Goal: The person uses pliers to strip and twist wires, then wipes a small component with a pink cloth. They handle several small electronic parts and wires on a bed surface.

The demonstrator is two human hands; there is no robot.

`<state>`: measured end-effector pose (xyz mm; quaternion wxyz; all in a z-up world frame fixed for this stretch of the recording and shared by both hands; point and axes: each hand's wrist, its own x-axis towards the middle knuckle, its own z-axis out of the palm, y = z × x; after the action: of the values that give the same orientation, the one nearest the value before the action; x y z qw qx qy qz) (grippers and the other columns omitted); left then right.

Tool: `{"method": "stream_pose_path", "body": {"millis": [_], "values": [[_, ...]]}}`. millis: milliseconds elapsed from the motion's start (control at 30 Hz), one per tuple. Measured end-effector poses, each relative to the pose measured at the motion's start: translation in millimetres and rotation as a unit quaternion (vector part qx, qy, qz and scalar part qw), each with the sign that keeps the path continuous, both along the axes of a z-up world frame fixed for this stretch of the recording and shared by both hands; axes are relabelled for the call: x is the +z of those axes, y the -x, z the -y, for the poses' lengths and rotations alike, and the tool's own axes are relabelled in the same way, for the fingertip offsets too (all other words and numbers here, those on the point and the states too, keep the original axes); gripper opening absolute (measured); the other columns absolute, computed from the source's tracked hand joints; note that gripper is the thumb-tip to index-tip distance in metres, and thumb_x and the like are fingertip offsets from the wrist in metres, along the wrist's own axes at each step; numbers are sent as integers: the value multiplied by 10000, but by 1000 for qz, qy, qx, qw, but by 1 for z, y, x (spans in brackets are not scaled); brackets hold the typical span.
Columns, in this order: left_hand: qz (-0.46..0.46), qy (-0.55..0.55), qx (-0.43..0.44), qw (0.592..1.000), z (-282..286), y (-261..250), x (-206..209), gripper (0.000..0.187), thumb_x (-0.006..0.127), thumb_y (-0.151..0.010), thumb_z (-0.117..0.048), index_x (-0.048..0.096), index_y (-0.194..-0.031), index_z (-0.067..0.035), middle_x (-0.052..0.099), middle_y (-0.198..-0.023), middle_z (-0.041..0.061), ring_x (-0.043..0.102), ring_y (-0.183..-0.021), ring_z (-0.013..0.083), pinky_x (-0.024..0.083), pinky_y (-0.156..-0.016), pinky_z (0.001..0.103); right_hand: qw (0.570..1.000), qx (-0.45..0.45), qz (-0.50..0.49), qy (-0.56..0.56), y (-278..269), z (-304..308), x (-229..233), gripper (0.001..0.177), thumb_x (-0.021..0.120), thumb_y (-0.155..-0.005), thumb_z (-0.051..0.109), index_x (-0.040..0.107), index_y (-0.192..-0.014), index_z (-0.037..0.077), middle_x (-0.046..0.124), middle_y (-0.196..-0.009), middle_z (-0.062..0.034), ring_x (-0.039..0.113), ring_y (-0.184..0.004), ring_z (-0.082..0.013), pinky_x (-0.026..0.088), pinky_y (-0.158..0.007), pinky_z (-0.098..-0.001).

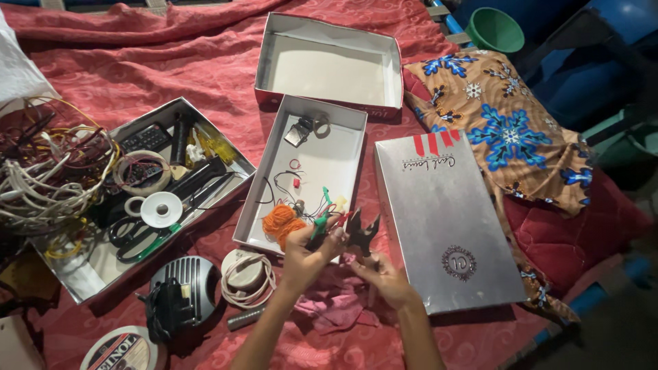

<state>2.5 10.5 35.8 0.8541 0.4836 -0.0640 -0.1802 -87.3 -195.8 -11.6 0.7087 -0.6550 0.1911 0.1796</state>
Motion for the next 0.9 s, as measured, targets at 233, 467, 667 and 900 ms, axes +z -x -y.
{"method": "stream_pose_path", "body": {"millis": [233, 467, 667, 900], "values": [[63, -106, 0, 992, -32, -22, 11, 311, 721, -952, -102, 751, -1237, 19, 723, -816, 9, 618, -696, 34, 508, -569, 206, 966, -16, 44, -254, -16, -22, 9, 619, 644, -933, 129, 407, -1499, 51, 605, -1380, -95, 656, -1093, -177, 583, -873, -351], [53, -141, 20, 988, -57, -56, 15, 307, 720, -918, -97, 744, -1208, 1, 750, -805, -2, 668, -696, 41, 572, -554, 215, 990, 25, 33, -132, -76, -54, 28, 649, 589, -903, 38, 404, -1524, 17, 526, -1500, -154, 577, -1245, -284, 505, -964, -413], [36, -116, 78, 990, -66, -62, 6, 265, 741, -899, -86, 758, -1148, 5, 771, -850, 48, 745, -747, 80, 645, -616, 238, 989, 29, -10, -144, -91, -72, 24, 679, 554, -861, 29, 376, -1516, 31, 523, -1483, -157, 590, -1298, -269, 508, -1074, -461], [112, -262, 156, 946, -78, -61, 8, 249, 802, -832, -104, 776, -1050, 15, 793, -785, 86, 759, -692, 95, 586, -600, 245, 985, 116, -7, -129, -95, -86, 48, 587, 532, -906, 65, 426, -1479, -9, 671, -1314, -217, 668, -1241, -302, 508, -1101, -408]]}}
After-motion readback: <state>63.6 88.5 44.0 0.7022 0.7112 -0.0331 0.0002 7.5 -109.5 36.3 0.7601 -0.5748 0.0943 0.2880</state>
